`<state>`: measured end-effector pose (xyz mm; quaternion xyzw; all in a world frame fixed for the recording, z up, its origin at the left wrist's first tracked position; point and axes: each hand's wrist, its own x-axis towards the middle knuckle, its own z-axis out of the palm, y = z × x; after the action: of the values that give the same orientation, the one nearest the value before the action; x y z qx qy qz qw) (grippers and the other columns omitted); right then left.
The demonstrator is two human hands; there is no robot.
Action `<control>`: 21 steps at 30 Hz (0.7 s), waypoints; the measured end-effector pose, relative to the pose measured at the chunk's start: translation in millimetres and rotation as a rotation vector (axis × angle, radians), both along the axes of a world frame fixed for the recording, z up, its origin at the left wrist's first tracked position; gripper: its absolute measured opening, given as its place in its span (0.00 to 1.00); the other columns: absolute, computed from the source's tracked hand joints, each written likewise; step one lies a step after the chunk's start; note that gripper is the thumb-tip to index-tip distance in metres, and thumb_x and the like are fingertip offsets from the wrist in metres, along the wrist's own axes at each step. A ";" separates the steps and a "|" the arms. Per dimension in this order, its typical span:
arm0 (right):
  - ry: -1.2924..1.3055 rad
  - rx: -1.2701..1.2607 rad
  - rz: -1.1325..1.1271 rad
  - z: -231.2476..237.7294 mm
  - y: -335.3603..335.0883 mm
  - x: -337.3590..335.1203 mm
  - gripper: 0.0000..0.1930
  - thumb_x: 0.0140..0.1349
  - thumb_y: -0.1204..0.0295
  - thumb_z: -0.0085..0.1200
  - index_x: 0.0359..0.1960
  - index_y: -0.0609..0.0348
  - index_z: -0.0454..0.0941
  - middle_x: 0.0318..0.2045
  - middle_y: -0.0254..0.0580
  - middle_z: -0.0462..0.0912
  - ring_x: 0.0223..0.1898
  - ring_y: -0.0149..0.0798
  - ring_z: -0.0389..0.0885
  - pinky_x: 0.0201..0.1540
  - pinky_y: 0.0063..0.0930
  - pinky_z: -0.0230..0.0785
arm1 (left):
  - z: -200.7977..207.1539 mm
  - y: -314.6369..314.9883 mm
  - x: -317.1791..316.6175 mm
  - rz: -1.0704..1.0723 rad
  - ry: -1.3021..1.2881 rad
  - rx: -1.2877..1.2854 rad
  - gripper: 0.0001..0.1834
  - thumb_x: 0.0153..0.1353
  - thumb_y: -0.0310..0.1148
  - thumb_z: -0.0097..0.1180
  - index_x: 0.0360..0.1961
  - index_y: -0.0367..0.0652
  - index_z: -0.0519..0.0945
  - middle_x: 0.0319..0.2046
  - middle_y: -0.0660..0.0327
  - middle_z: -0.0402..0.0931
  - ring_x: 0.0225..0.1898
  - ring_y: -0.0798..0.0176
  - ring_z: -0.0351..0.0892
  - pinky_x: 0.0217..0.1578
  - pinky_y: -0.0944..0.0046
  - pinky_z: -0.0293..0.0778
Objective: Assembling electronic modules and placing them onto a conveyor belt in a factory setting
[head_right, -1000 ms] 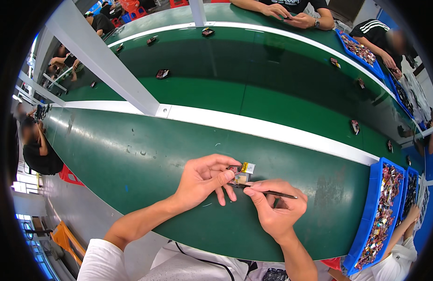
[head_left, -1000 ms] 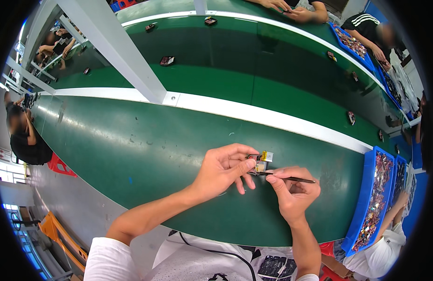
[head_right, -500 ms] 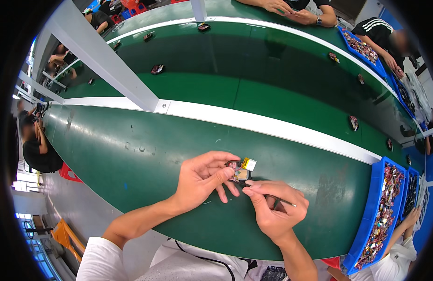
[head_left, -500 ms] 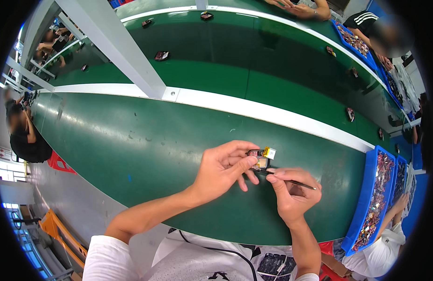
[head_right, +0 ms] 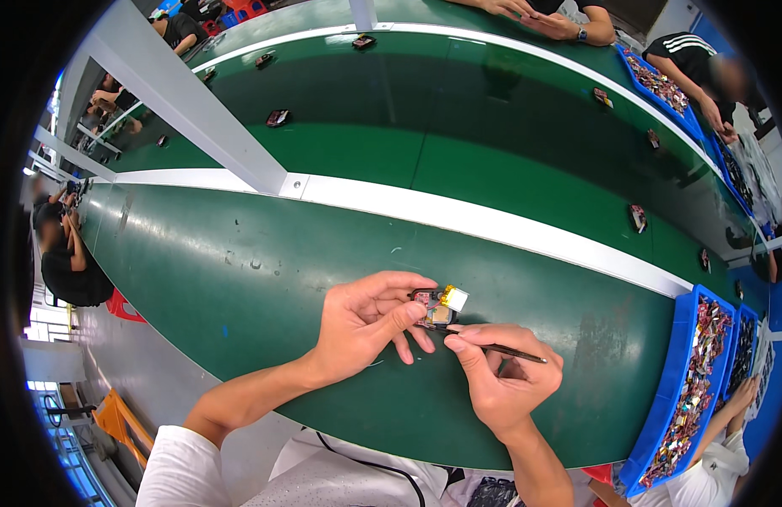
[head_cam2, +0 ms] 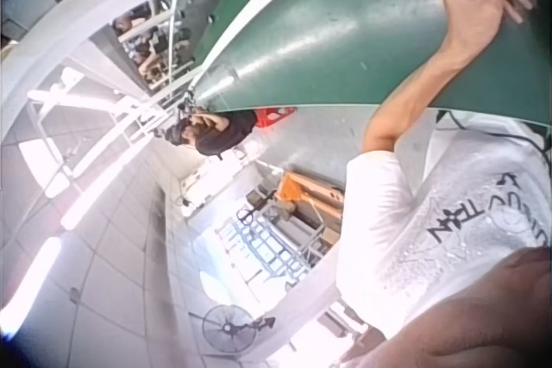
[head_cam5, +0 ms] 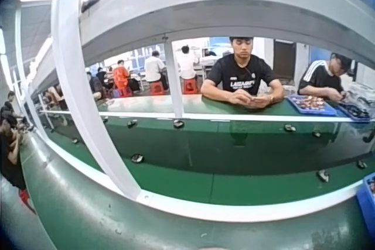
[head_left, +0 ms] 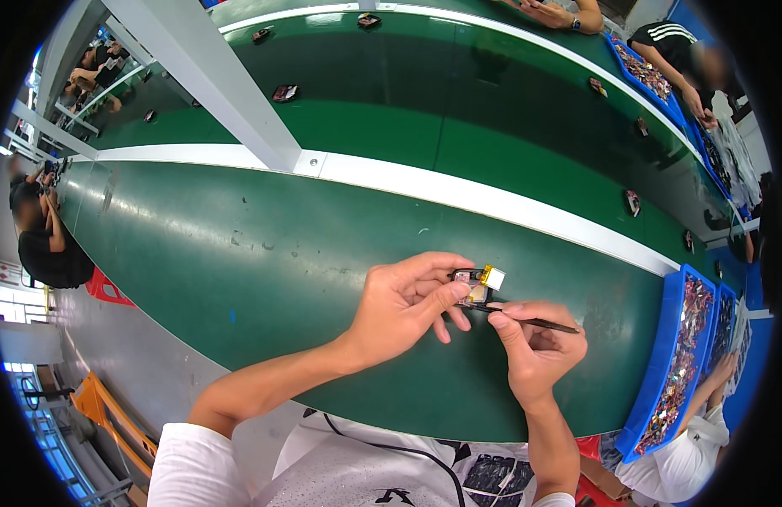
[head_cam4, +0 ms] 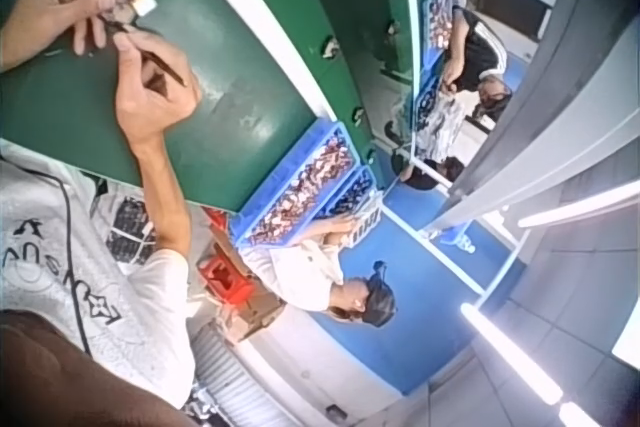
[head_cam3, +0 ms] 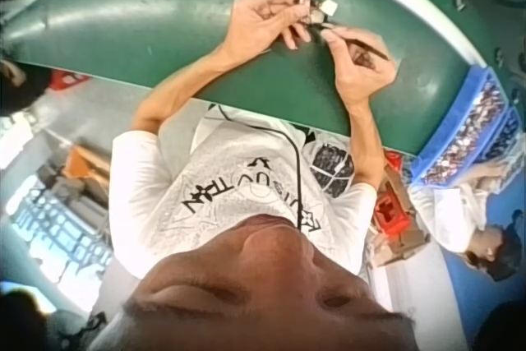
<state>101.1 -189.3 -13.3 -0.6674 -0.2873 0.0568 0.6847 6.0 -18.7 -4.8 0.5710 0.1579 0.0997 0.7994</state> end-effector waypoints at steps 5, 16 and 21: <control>-0.044 0.020 0.002 -1.4 2.2 0.6 0.07 0.53 0.84 0.71 0.30 0.64 0.84 0.30 0.47 0.89 0.16 0.16 0.67 0.17 0.13 0.52 | 2.8 1.1 0.9 0.003 0.016 -0.044 0.16 0.71 0.25 0.56 0.57 0.29 0.76 0.42 0.50 0.84 0.33 0.62 0.87 0.25 0.69 0.83; -0.025 -0.060 0.022 3.4 1.8 4.7 0.08 0.52 0.85 0.71 0.32 0.65 0.84 0.32 0.47 0.90 0.16 0.16 0.66 0.18 0.13 0.53 | 1.1 3.0 0.6 -0.004 0.050 -0.019 0.15 0.72 0.24 0.55 0.56 0.28 0.77 0.40 0.51 0.84 0.30 0.64 0.86 0.25 0.69 0.81; -0.098 -0.032 0.066 2.5 4.7 6.4 0.09 0.51 0.85 0.72 0.32 0.66 0.84 0.32 0.48 0.89 0.15 0.17 0.68 0.19 0.14 0.55 | 2.9 3.4 1.1 0.010 0.063 0.000 0.15 0.72 0.25 0.56 0.55 0.28 0.78 0.40 0.51 0.84 0.30 0.65 0.86 0.25 0.70 0.81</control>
<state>107.5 -184.6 -10.9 -0.6702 -0.3415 0.0512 0.6569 7.1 -15.2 -1.9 0.5732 0.1857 0.0859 0.7935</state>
